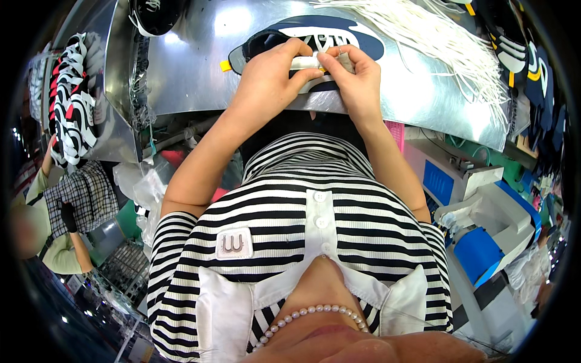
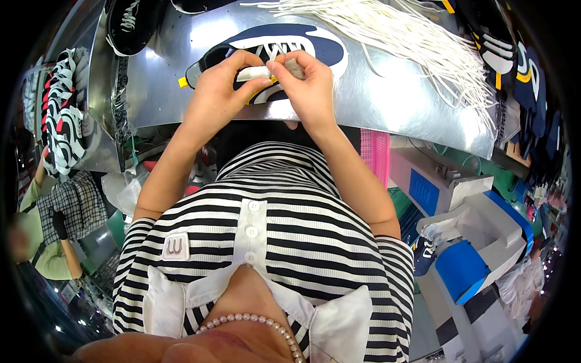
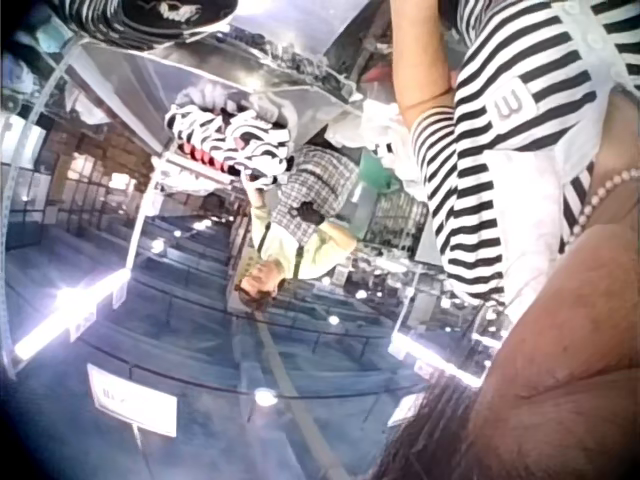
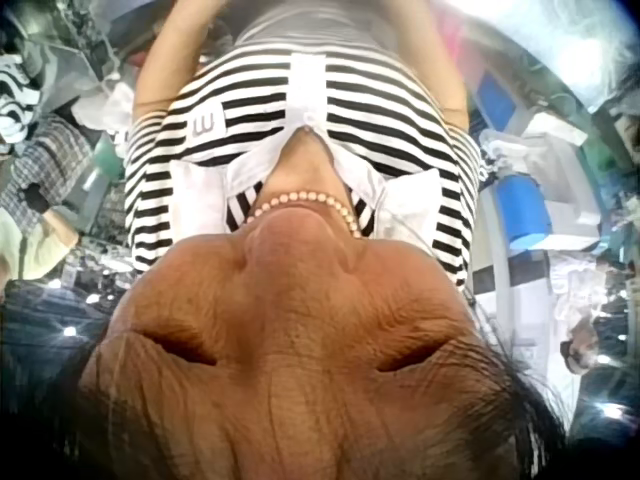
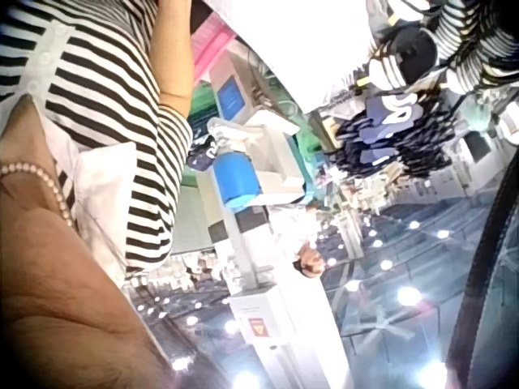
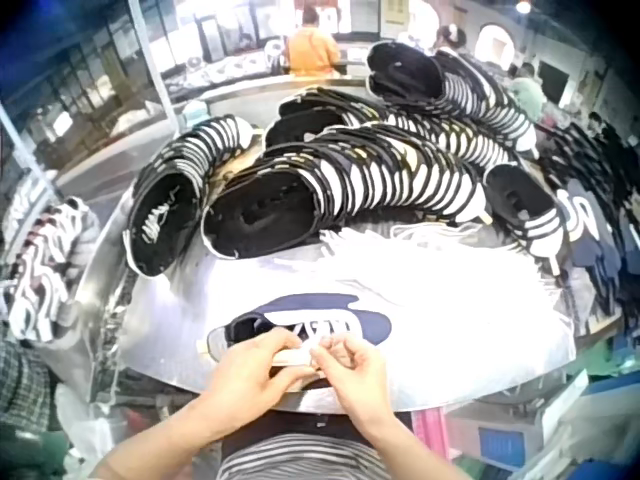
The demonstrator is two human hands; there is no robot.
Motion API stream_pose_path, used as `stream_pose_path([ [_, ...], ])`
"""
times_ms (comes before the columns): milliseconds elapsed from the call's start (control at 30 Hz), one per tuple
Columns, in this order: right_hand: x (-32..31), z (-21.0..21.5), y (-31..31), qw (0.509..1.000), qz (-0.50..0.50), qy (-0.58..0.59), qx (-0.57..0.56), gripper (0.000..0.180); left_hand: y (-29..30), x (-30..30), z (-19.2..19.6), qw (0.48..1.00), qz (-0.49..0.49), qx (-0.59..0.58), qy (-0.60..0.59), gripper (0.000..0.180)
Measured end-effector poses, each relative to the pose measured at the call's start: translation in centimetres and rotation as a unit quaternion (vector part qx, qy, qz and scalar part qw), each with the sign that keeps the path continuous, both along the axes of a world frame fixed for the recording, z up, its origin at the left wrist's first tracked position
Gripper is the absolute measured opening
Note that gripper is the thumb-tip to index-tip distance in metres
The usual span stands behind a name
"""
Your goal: The person threads white laces through the eyelets of a blue and white shoe, pulling the laces through one by one and eventually tying them into a bow at the top.
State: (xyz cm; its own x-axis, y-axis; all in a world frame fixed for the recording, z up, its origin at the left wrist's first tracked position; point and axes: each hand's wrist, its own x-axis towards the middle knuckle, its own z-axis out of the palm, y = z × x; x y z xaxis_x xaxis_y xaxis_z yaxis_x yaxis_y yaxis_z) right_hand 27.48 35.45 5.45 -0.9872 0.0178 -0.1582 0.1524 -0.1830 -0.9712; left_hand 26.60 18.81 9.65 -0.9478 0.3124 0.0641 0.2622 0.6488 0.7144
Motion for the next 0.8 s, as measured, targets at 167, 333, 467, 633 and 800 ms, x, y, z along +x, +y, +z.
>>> stream_pose_path([
  [167,0.2,0.1,0.8,0.998,0.013,0.037,0.045,0.019,0.9,-0.1,0.0,0.999,0.024,-0.046,0.007,0.024],
  [333,2.3,1.3,2.8,0.971,0.103,0.045,0.209,0.023,0.7,0.0,-0.7,0.997,0.006,-0.057,0.048,0.024],
  [467,2.1,1.4,2.8,0.967,0.116,0.037,0.224,0.018,0.6,-0.2,-0.9,0.996,-0.008,-0.052,0.067,0.023],
  [633,1.3,1.3,2.3,0.97,0.115,0.009,0.215,0.016,0.2,-0.2,-1.1,0.992,-0.074,-0.036,0.092,0.023],
  [800,0.5,1.7,1.1,0.969,0.118,-0.019,0.216,0.016,0.2,0.2,-0.7,0.992,-0.086,-0.024,0.086,0.022],
])
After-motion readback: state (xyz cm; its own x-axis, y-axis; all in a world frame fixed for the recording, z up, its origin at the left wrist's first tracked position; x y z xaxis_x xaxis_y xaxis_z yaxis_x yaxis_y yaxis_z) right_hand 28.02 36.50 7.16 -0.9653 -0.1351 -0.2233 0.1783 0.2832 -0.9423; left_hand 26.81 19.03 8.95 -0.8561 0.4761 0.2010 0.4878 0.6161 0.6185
